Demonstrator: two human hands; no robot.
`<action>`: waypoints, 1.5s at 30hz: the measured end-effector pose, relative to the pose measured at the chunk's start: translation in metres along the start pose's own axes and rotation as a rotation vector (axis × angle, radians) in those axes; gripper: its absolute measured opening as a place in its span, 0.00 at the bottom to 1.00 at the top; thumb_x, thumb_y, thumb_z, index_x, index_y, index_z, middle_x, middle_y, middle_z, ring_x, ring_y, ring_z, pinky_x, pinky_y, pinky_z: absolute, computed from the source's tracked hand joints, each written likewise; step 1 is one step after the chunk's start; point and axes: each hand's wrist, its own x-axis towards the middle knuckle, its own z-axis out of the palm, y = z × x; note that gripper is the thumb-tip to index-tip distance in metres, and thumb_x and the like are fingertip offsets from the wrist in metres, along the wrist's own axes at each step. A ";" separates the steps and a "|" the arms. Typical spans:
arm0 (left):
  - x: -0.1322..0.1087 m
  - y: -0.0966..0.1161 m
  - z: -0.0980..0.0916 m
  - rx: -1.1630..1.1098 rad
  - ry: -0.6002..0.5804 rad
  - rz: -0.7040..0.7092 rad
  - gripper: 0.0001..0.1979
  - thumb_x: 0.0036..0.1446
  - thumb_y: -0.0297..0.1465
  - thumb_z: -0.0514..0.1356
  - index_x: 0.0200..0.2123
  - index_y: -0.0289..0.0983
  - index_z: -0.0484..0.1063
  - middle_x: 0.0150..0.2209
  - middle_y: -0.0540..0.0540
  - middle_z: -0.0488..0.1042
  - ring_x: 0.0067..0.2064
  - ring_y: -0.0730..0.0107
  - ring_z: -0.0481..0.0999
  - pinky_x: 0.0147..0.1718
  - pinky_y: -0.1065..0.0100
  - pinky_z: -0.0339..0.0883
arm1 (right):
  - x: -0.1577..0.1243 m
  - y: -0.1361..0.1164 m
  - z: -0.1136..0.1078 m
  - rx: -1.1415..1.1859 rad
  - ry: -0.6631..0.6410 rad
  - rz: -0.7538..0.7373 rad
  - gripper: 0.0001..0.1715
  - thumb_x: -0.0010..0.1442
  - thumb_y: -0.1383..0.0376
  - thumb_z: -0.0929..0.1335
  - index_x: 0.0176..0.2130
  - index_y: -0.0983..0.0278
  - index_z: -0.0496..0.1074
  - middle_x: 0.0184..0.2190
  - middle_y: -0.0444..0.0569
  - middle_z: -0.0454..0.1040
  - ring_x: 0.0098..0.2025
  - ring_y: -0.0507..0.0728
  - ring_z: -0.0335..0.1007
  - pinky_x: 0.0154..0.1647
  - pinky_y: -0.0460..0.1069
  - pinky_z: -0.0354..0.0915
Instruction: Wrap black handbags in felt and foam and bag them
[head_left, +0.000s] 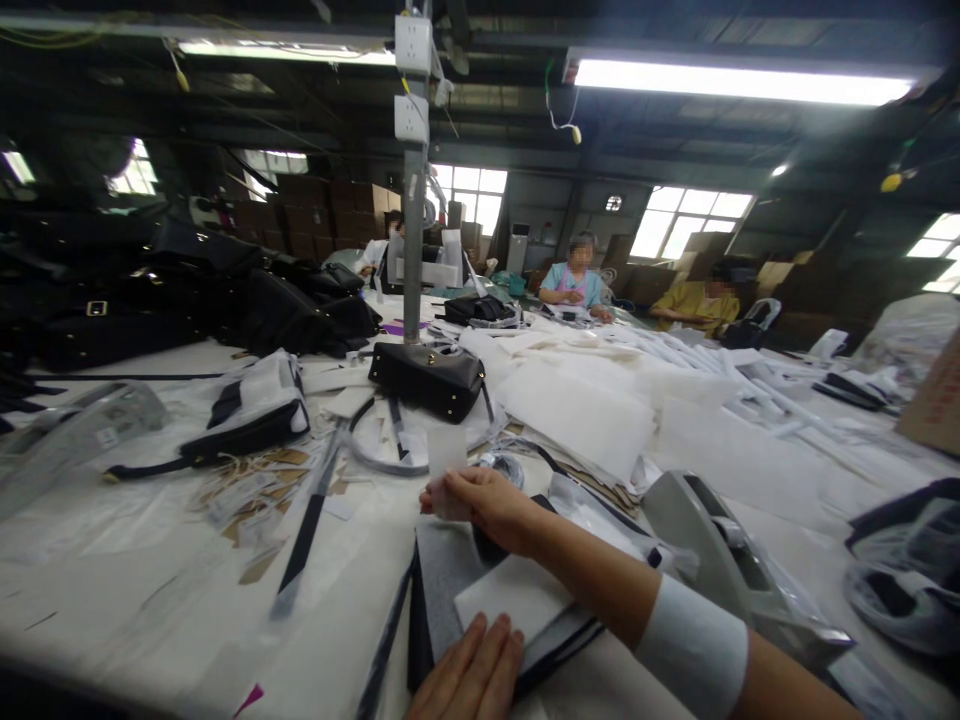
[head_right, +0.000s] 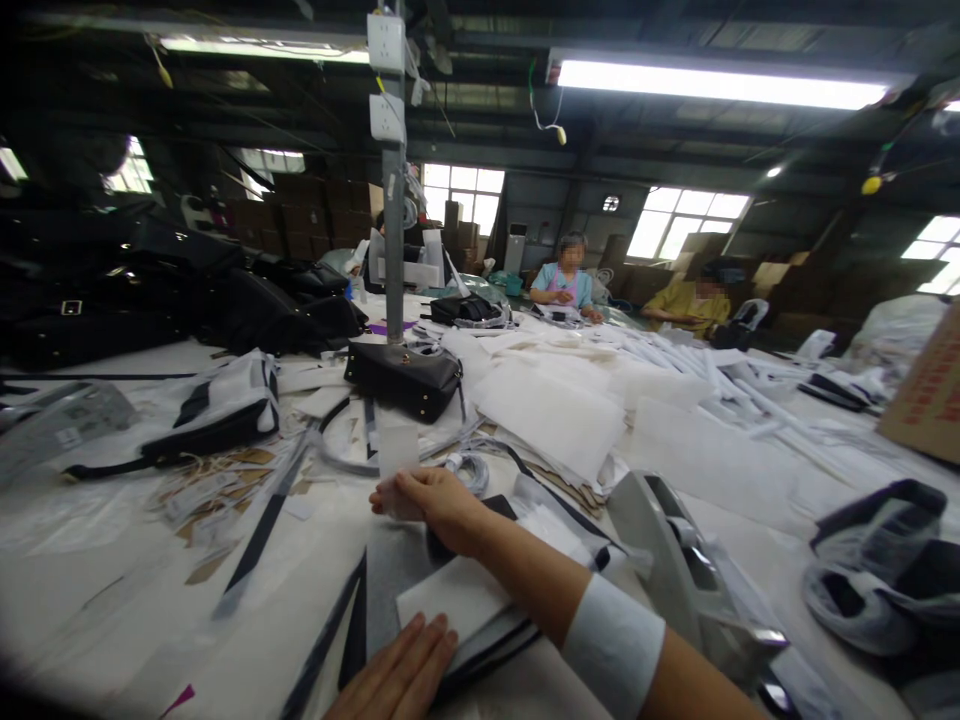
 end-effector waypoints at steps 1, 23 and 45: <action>0.001 0.001 -0.001 -0.004 0.007 -0.032 0.21 0.69 0.23 0.44 0.51 0.39 0.76 0.50 0.53 0.79 0.51 0.75 0.78 0.61 0.74 0.58 | -0.007 -0.002 -0.001 -0.052 -0.030 -0.042 0.28 0.56 0.45 0.72 0.37 0.69 0.78 0.39 0.55 0.81 0.43 0.58 0.78 0.57 0.56 0.64; -0.006 0.013 0.001 -0.044 0.044 -0.147 0.17 0.66 0.24 0.49 0.46 0.40 0.76 0.34 0.49 0.81 0.37 0.71 0.80 0.44 0.73 0.72 | -0.102 -0.002 -0.017 -1.158 -0.309 -0.319 0.28 0.60 0.76 0.63 0.54 0.54 0.74 0.55 0.46 0.75 0.59 0.56 0.69 0.67 0.54 0.52; 0.000 0.008 -0.023 -0.122 -0.030 -0.118 0.15 0.69 0.26 0.48 0.47 0.35 0.74 0.45 0.42 0.80 0.47 0.65 0.80 0.47 0.68 0.74 | -0.147 0.029 -0.027 -1.212 -0.121 -0.616 0.28 0.57 0.75 0.62 0.55 0.60 0.72 0.53 0.50 0.77 0.56 0.55 0.72 0.63 0.53 0.60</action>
